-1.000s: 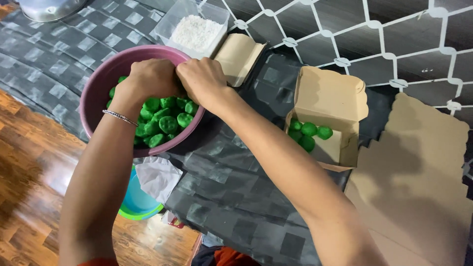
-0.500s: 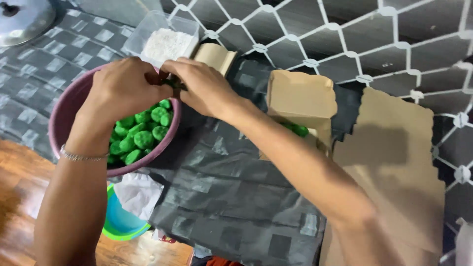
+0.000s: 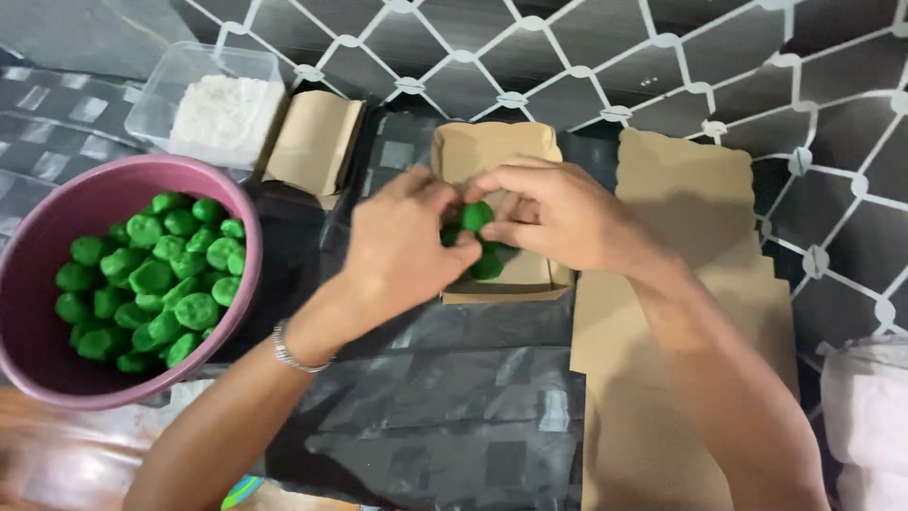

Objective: Packing green dough balls from a large pink bowl into a small cardboard box, with some balls being dipped in white powder before placement.

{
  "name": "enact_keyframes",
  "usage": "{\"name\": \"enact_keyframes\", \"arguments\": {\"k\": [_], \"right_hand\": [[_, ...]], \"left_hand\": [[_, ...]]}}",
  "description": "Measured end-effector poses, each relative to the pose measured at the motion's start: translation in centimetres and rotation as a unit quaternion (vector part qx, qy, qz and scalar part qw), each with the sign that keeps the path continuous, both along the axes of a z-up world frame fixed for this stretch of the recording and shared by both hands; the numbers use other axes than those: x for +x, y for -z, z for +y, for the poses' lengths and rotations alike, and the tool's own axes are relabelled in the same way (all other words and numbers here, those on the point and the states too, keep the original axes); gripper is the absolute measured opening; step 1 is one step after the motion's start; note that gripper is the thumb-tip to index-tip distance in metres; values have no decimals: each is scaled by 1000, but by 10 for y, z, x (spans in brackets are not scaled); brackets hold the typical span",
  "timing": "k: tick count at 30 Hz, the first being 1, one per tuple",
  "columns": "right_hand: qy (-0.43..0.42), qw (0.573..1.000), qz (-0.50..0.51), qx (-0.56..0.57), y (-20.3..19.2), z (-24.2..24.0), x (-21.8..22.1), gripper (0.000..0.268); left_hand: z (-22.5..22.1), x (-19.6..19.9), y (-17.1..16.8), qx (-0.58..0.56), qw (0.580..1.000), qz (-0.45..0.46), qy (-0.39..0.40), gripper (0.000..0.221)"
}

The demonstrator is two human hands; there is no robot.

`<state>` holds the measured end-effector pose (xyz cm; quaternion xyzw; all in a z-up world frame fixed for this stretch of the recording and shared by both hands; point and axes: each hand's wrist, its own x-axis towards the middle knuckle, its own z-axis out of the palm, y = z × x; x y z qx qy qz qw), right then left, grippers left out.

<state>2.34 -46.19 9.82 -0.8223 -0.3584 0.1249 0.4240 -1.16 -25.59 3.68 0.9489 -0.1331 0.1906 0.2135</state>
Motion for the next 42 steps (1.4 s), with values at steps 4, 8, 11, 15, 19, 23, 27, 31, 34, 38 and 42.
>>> {"name": "enact_keyframes", "arguments": {"k": [4, 8, 11, 15, 19, 23, 27, 31, 34, 38, 42], "right_hand": [[74, 993, 22, -86, 34, -25, -3, 40], [84, 982, -97, -136, 40, -38, -12, 35], [56, 969, -130, -200, 46, -45, -7, 31], [28, 940, -147, -306, 56, -38, -4, 25], [11, 926, -155, -345, 74, -33, -2, 22], [1, 909, -176, -378, 89, -29, 3, 27], [-3, 901, -191, -390, 96, -24, 5, 32], [-4, 890, -229, -394, 102, -27, 3, 36], [8, 882, -263, -390, 106, -29, 4, 41], [3, 889, -242, -389, 103, -30, 2, 40], [14, 890, -239, -387, 106, -32, 4, 35]], "left_hand": [[-25, 15, 30, 11, 998, 11, 59, 32], [-31, 18, 45, 41, 988, 61, 133, 33], [-32, 25, 54, 95, 983, 49, 152, 32], [-25, 24, 65, 136, 979, -2, 152, 22], [-28, 16, 65, 148, 977, -10, 155, 20], [-27, 18, 67, 174, 972, -6, 157, 24], [-24, 21, 67, 174, 970, 27, 169, 25], [-21, 21, 68, 173, 969, 27, 172, 31], [-21, 23, 69, 181, 967, 41, 174, 28], [-22, 19, 67, 185, 967, 42, 170, 29], [-24, 19, 61, 223, 957, 61, 175, 33]]}}
